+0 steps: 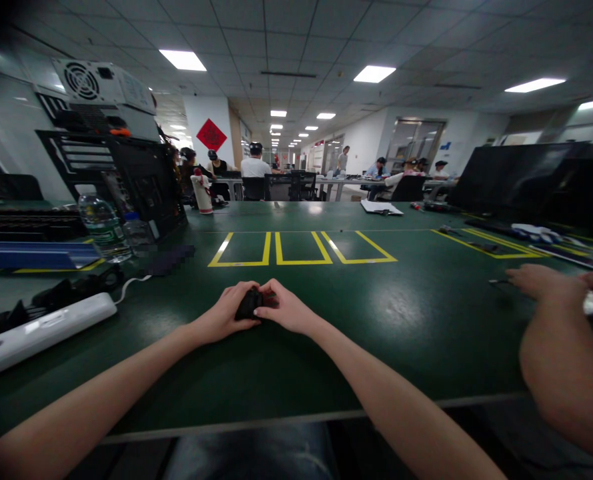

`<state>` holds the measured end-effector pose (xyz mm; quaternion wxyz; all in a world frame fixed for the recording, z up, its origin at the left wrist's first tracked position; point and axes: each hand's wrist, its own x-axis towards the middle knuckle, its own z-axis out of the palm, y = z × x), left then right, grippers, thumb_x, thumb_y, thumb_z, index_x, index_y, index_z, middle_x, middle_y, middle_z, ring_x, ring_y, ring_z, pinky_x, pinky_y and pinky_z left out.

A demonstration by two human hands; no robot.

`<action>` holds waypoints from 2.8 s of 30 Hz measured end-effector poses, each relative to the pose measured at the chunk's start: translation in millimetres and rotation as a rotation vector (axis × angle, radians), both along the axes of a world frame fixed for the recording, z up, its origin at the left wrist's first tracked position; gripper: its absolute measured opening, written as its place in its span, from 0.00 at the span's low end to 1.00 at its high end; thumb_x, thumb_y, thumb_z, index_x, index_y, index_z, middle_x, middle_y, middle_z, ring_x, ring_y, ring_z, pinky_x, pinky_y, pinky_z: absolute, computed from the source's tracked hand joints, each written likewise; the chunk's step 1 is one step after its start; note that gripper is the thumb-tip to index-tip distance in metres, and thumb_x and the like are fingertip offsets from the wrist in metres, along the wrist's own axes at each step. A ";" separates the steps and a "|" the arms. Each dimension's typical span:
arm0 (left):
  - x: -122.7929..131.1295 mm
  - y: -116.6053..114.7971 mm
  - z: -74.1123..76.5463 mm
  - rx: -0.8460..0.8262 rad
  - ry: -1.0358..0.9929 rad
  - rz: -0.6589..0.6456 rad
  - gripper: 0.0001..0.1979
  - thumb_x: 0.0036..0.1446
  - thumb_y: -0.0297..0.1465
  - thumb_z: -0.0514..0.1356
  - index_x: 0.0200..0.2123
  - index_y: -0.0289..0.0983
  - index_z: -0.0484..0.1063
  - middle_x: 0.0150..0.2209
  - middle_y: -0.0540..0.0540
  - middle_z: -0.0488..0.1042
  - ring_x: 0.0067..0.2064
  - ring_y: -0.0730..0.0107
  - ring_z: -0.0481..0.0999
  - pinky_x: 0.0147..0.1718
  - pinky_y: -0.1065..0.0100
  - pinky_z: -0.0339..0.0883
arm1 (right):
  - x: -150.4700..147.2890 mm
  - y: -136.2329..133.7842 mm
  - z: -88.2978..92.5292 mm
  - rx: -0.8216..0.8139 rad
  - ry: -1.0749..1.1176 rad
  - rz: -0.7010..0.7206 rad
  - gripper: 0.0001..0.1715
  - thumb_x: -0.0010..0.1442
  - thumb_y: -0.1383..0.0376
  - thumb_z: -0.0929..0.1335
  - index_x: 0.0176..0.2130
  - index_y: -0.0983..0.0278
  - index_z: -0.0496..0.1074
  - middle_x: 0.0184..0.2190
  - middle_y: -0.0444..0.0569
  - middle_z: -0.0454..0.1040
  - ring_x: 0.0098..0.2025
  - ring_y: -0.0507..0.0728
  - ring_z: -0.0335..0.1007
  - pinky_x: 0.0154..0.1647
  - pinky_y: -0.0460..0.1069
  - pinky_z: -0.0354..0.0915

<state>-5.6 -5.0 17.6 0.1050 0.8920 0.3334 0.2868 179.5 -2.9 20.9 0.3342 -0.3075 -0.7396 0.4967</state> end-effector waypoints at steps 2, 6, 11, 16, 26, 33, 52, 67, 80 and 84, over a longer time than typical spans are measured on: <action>-0.1 0.1 -0.2 0.007 0.002 0.004 0.30 0.46 0.34 0.60 0.51 0.40 0.50 0.48 0.44 0.61 0.50 0.60 0.60 0.49 0.56 0.52 | -0.6 -1.0 0.1 0.009 0.016 0.011 0.21 0.46 0.65 0.69 0.40 0.62 0.58 0.40 0.46 0.62 0.44 0.54 0.62 0.43 0.53 0.63; -0.1 0.0 -0.4 0.006 0.002 0.003 0.31 0.46 0.34 0.60 0.51 0.41 0.49 0.48 0.44 0.60 0.51 0.61 0.60 0.50 0.57 0.51 | -1.5 -1.0 -0.9 0.040 0.014 -0.024 0.15 0.51 0.63 0.65 0.39 0.62 0.59 0.38 0.46 0.62 0.42 0.53 0.63 0.43 0.52 0.62; 0.4 -0.1 0.3 0.007 -0.005 -0.003 0.30 0.46 0.34 0.60 0.51 0.41 0.50 0.48 0.44 0.61 0.50 0.60 0.60 0.49 0.56 0.51 | -0.7 0.0 -1.0 0.068 -0.018 -0.057 0.15 0.52 0.62 0.64 0.41 0.62 0.59 0.39 0.47 0.63 0.44 0.54 0.61 0.46 0.53 0.60; 0.2 -1.0 1.2 -0.008 0.004 0.001 0.30 0.46 0.34 0.60 0.51 0.41 0.50 0.49 0.43 0.60 0.51 0.59 0.60 0.50 0.55 0.51 | 0.3 -0.1 0.6 0.014 -0.040 -0.046 0.19 0.51 0.62 0.65 0.43 0.63 0.59 0.41 0.48 0.63 0.44 0.55 0.62 0.46 0.55 0.60; -0.2 -0.3 0.3 0.002 -0.001 0.005 0.30 0.46 0.34 0.60 0.51 0.41 0.50 0.49 0.44 0.60 0.51 0.60 0.60 0.50 0.56 0.51 | -0.8 -2.0 2.1 0.039 0.041 -0.021 0.12 0.52 0.63 0.64 0.37 0.63 0.60 0.36 0.45 0.62 0.42 0.52 0.62 0.43 0.51 0.62; 0.4 -0.8 0.8 0.001 0.001 0.012 0.30 0.46 0.34 0.60 0.51 0.41 0.50 0.48 0.44 0.61 0.50 0.60 0.60 0.49 0.56 0.52 | -0.4 2.3 -1.3 0.016 -0.021 -0.059 0.17 0.52 0.63 0.64 0.43 0.63 0.59 0.41 0.48 0.62 0.44 0.54 0.62 0.46 0.54 0.60; 0.1 -2.7 3.4 -0.019 -0.002 0.009 0.30 0.46 0.34 0.60 0.51 0.42 0.50 0.49 0.44 0.60 0.51 0.59 0.60 0.49 0.55 0.51 | -0.6 -0.7 2.6 -0.018 -0.020 -0.048 0.18 0.52 0.64 0.65 0.43 0.63 0.59 0.41 0.48 0.62 0.42 0.54 0.63 0.45 0.54 0.61; 0.4 -1.8 2.0 -0.021 0.000 0.011 0.30 0.46 0.34 0.60 0.51 0.41 0.50 0.48 0.44 0.61 0.51 0.58 0.60 0.49 0.54 0.51 | -1.3 1.7 -1.0 0.069 0.022 -0.033 0.12 0.52 0.63 0.64 0.38 0.63 0.60 0.37 0.45 0.62 0.43 0.52 0.61 0.45 0.51 0.61; -0.5 -2.9 4.1 -0.017 0.011 0.002 0.29 0.47 0.34 0.59 0.51 0.41 0.50 0.48 0.44 0.60 0.50 0.60 0.60 0.50 0.56 0.51 | 0.2 -2.9 3.6 -0.004 0.022 0.027 0.22 0.45 0.66 0.69 0.40 0.62 0.58 0.40 0.46 0.62 0.44 0.54 0.62 0.43 0.53 0.63; -0.5 -2.9 3.8 -0.014 0.008 0.000 0.29 0.47 0.34 0.59 0.51 0.41 0.50 0.48 0.44 0.60 0.50 0.61 0.60 0.50 0.56 0.50 | -0.7 -1.9 2.9 0.034 0.029 -0.012 0.13 0.52 0.63 0.65 0.38 0.63 0.59 0.37 0.46 0.62 0.41 0.52 0.62 0.43 0.52 0.62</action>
